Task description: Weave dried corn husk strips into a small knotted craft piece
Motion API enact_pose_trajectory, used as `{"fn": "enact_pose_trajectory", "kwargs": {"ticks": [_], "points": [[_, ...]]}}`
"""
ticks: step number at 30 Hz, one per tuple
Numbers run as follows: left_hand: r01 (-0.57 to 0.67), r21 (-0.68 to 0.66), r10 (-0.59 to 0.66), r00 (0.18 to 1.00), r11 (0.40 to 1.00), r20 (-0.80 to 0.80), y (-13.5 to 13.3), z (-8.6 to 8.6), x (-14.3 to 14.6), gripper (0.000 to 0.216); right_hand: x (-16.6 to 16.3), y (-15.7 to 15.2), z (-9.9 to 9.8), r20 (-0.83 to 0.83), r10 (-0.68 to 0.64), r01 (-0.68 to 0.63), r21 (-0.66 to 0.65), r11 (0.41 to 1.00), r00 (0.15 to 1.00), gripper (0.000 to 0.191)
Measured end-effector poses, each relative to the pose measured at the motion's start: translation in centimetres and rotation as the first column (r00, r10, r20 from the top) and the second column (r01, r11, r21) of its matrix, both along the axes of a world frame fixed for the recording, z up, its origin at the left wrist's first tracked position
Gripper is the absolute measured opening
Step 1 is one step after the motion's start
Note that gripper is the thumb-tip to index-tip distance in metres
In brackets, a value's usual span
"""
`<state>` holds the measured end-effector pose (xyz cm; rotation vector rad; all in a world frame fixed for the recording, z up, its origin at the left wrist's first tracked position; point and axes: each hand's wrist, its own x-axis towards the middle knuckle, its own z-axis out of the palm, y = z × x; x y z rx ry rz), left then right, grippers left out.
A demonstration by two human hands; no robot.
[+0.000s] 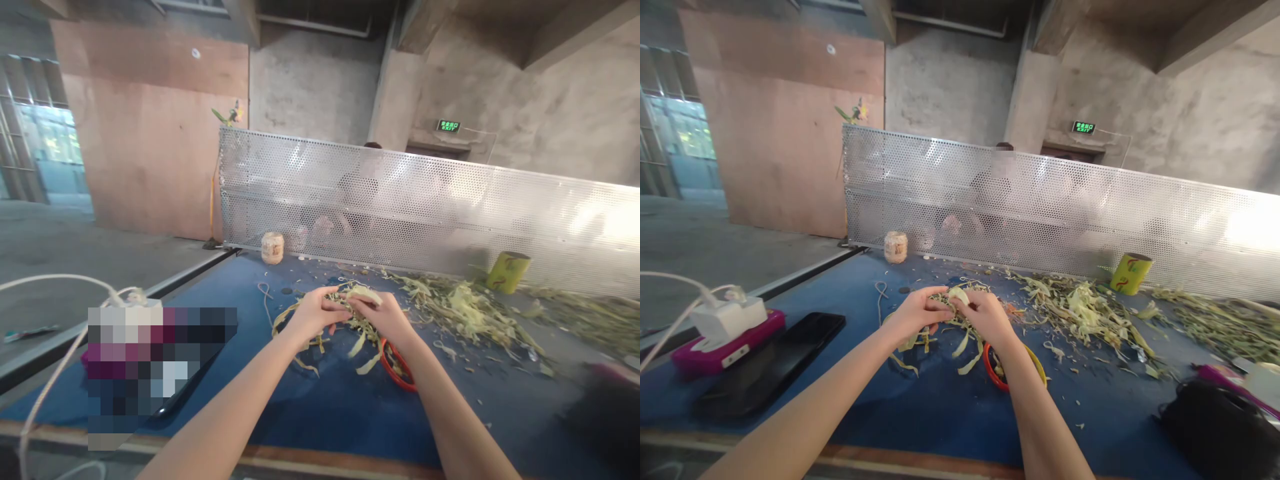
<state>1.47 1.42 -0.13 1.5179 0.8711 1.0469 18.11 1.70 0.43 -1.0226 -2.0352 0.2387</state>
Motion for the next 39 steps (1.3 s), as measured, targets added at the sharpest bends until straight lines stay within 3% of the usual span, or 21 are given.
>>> {"fn": "enact_pose_trajectory", "kwargs": {"ticks": [4, 9, 13, 16, 18, 21, 24, 26, 29, 31, 33, 39], "points": [[0.004, 0.017, -0.004, 1.0, 1.0, 0.014, -0.1, 0.0, 0.2, 0.092, -0.6, 0.0, -0.2, -0.105, -0.029, 0.019, -0.096, 0.995, 0.994, 0.021], [-0.038, 0.029, 0.037, 0.999, 0.999, 0.019, -0.4, 0.3, 0.3, 0.087, -1.2, -0.2, -0.2, -0.224, -0.098, 0.039, -0.25, 0.967, 0.97, 0.026], [-0.069, -0.019, 0.069, 0.998, 0.997, 0.007, -0.5, 0.4, 0.3, 0.08, -1.4, 0.1, -0.1, -0.35, -0.094, 0.01, -0.233, 0.972, 0.932, 0.022], [-0.072, -0.05, 0.072, 0.997, 0.996, 0.006, -0.3, 0.3, 0.4, 0.077, -1.4, 0.3, -0.2, -0.479, -0.058, -0.082, -0.266, 0.96, 0.876, 0.022], [-0.066, -0.073, 0.067, 0.998, 0.995, 0.02, -0.2, 0.2, 0.5, 0.077, -1.3, 0.5, -0.4, -0.607, -0.033, -0.19, -0.299, 0.935, 0.794, 0.025], [-0.063, -0.107, 0.066, 0.997, 0.992, 0.032, -0.3, 0.3, 0.6, 0.078, -1.2, 0.7, -0.6, -0.816, -0.012, -0.39, -0.289, 0.874, 0.577, 0.033], [-0.062, -0.121, 0.066, 0.997, 0.991, 0.028, -0.6, 0.5, 0.8, 0.075, -1.3, 0.7, -0.6, -0.922, -0.005, -0.542, -0.232, 0.808, 0.387, 0.037], [-0.064, -0.11, 0.068, 0.997, 0.992, 0.03, -0.7, 0.4, 0.8, 0.076, -1.3, 0.6, -0.4, -0.95, -0.012, -0.582, -0.201, 0.788, 0.312, 0.034], [-0.042, -0.064, 0.043, 0.999, 0.997, 0.004, -0.8, 0.2, 0.9, 0.078, -0.8, 0.5, 0.2, -0.97, 0.006, -0.566, -0.137, 0.813, 0.243, 0.03], [-0.025, -0.05, 0.024, 1.0, 0.998, -0.017, -0.9, 0.2, 0.9, 0.078, -0.2, 0.5, 0.7, -0.968, 0.064, -0.523, -0.075, 0.849, 0.243, 0.027], [-0.021, -0.064, 0.02, 1.0, 0.998, -0.012, -1.0, 0.3, 0.9, 0.078, 0.3, 0.4, 1.1, -0.949, 0.109, -0.457, -0.041, 0.888, 0.297, 0.021], [-0.036, -0.116, 0.041, 0.998, 0.993, 0.04, -0.8, 0.4, 0.9, 0.079, -0.4, -0.1, 0.3, -0.688, 0.205, -0.303, -0.024, 0.953, 0.696, 0.024]]}}
